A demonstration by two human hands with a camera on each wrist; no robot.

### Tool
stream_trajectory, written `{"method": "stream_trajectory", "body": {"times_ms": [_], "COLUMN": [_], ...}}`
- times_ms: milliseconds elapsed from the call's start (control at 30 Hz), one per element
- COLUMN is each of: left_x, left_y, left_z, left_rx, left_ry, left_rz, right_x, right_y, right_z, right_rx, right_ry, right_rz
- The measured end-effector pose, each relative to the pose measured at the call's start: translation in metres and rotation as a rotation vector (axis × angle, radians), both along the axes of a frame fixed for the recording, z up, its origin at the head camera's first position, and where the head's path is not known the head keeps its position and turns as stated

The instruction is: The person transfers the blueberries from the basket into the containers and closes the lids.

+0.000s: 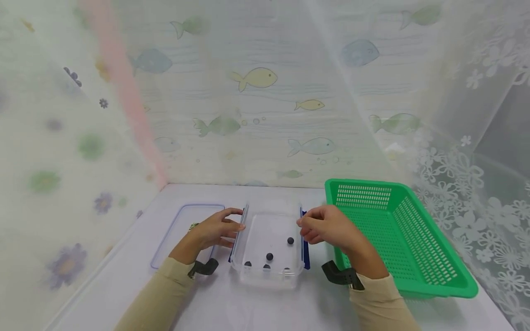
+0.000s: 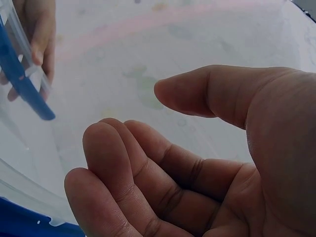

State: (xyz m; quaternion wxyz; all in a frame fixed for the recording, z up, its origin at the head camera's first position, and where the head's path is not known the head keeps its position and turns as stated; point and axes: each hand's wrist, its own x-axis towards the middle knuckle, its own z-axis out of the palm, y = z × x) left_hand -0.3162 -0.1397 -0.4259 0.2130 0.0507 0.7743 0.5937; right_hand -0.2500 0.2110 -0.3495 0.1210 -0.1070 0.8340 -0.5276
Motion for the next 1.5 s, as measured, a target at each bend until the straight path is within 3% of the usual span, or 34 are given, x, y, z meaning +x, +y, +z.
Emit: {"method": "stream_trajectory", "body": {"times_ms": [367,567,1133,1500], "left_x": [0.002,0.002,0.000,0.001], "left_y": [-0.001,-0.001,0.002,0.001], "left_z": [-0.002,0.003,0.002,0.002], "left_rx": [0.005,0.005,0.002,-0.011], "left_ry": [-0.008,-0.004,0.000,0.006], "left_rz": [-0.001,0.002,-0.001,0.004], "right_x": [0.002,0.004,0.005,0.006], "right_y": [0.000,0.005,0.036,0.061], "right_z": [-0.001,0.002,0.009,0.020], "right_rx": [-0.007,0.008,0.160,0.214], "right_ry": [-0.003,0.008,0.007,-0.013], "right_rz": [0.010,0.010,-0.021,0.007]}}
